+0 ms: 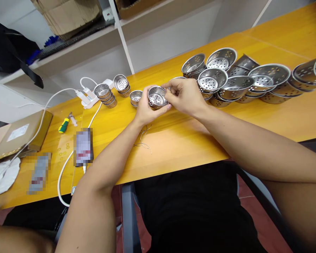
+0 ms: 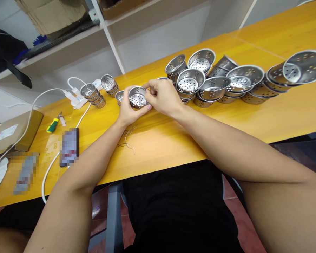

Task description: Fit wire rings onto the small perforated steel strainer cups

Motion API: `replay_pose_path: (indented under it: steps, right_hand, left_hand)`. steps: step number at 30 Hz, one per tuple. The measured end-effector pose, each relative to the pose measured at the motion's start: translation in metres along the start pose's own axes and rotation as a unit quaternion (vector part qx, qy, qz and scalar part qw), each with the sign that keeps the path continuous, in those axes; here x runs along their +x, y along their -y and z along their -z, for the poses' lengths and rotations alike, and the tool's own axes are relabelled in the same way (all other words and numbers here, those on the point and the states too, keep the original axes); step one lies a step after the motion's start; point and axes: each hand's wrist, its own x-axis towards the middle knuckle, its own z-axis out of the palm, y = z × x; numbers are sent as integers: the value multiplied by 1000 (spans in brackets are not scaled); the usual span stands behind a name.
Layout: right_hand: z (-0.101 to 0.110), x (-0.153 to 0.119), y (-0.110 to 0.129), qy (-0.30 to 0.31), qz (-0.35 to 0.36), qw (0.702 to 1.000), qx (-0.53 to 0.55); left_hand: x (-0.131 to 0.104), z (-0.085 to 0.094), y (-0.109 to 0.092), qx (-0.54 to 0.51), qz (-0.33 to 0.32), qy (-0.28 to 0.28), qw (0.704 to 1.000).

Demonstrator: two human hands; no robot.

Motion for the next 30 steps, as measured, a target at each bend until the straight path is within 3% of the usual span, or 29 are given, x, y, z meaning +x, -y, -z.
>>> replay_pose_path:
  steps: [4,9,13,22,30]
  right_hand:
    - [0,1,1,5,12,999,29]
    - [14,6,2,92,32,991,91]
    - [22,10,0,111,35,989,96]
    - [17,9,12,178,-1,960,214]
    - [18,10,11,192,-35,952,237]
  left_hand:
    - [1,2,8,-7,13,-12,1000]
    - [4,8,27,-55,13,-4,998]
    - [4,10,36,-85,-2,-1,996]
    - [4,9,21,-52,-31,6,998]
    - [7,11,11,-13,5,-1,1000]
